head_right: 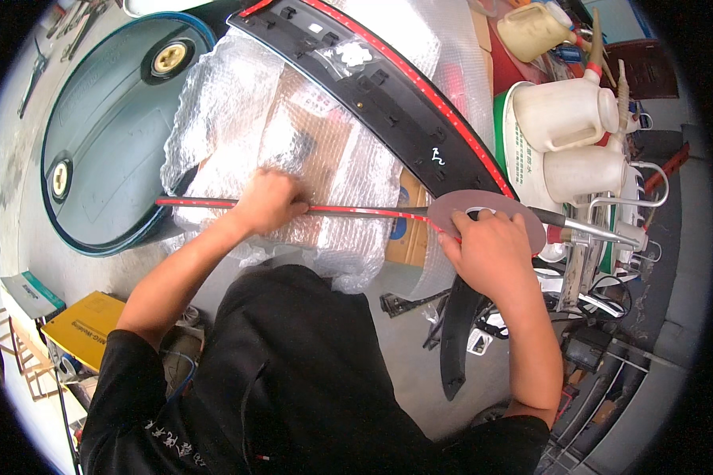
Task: The person applies red tape along the edge of a black car trim piece. They retrieve a roll of red tape from a tool cart, unroll it, and press it onto the trim piece's edge, smoothing it as they go.
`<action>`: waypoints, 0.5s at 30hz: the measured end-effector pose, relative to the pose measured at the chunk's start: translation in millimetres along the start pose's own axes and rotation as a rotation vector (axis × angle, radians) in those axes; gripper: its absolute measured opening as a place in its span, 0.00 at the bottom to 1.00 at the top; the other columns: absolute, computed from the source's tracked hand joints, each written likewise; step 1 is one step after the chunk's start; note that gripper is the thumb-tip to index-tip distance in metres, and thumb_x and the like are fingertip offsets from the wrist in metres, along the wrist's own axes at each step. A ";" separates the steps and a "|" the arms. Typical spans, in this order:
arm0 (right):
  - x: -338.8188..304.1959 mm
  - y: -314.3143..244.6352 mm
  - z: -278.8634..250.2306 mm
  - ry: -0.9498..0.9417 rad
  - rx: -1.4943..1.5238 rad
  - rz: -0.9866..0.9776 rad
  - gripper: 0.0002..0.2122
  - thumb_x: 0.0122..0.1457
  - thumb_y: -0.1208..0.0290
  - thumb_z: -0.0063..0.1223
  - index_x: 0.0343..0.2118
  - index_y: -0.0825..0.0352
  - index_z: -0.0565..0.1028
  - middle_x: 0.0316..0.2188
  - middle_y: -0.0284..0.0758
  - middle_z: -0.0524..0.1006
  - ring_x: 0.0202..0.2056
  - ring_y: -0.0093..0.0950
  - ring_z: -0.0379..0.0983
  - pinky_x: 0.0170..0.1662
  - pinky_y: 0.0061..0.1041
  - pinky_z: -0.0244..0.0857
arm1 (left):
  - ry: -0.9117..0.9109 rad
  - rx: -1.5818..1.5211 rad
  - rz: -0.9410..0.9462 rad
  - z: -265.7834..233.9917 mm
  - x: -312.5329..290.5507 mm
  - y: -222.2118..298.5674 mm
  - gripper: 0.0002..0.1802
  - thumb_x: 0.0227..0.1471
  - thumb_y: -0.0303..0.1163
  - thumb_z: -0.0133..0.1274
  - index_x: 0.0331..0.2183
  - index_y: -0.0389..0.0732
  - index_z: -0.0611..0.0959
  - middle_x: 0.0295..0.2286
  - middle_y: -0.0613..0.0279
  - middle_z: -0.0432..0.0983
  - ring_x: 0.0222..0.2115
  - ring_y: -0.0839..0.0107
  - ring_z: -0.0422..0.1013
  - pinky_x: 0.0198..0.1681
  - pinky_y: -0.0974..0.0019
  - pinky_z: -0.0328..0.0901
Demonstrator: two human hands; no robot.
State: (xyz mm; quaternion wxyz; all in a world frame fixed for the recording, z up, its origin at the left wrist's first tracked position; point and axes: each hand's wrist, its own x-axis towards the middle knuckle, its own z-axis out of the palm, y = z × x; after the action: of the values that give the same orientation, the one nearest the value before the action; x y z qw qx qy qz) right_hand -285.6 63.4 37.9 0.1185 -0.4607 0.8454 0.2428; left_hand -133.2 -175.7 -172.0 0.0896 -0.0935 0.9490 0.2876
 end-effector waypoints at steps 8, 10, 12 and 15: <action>-0.6 -1.0 5.2 0.054 -0.015 0.009 0.16 0.60 0.55 0.51 0.40 0.63 0.79 0.28 0.44 0.79 0.35 0.43 0.76 0.43 0.43 0.62 | -0.047 -0.068 -0.077 9.3 13.4 10.7 0.10 0.48 0.39 0.56 0.31 0.46 0.87 0.31 0.55 0.81 0.38 0.54 0.76 0.46 0.49 0.65; -1.1 -1.3 7.1 0.063 -0.017 0.007 0.16 0.60 0.54 0.51 0.39 0.63 0.79 0.28 0.43 0.78 0.35 0.43 0.76 0.43 0.43 0.61 | -0.011 -0.040 -0.065 10.5 12.1 12.3 0.10 0.48 0.39 0.56 0.30 0.45 0.87 0.30 0.54 0.80 0.37 0.53 0.76 0.45 0.49 0.66; 0.1 -0.5 8.4 0.059 -0.006 0.008 0.16 0.59 0.54 0.52 0.39 0.63 0.79 0.28 0.43 0.78 0.35 0.42 0.76 0.42 0.42 0.61 | 0.032 -0.020 -0.039 13.6 11.5 12.0 0.10 0.48 0.39 0.56 0.30 0.45 0.87 0.29 0.54 0.80 0.36 0.52 0.76 0.45 0.49 0.66; 0.9 -1.3 9.7 0.067 -0.003 0.006 0.16 0.59 0.54 0.52 0.37 0.64 0.78 0.28 0.43 0.78 0.34 0.42 0.76 0.41 0.42 0.61 | 0.118 -0.012 0.004 20.2 7.8 10.1 0.11 0.48 0.41 0.57 0.29 0.46 0.86 0.29 0.55 0.80 0.36 0.52 0.76 0.45 0.48 0.65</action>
State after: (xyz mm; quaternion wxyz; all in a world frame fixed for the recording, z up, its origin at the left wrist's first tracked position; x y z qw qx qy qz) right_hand -285.2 67.2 28.8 0.0889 -0.4663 0.8499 0.2288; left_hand -140.8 -157.1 -184.9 0.0321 -0.1088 0.9511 0.2874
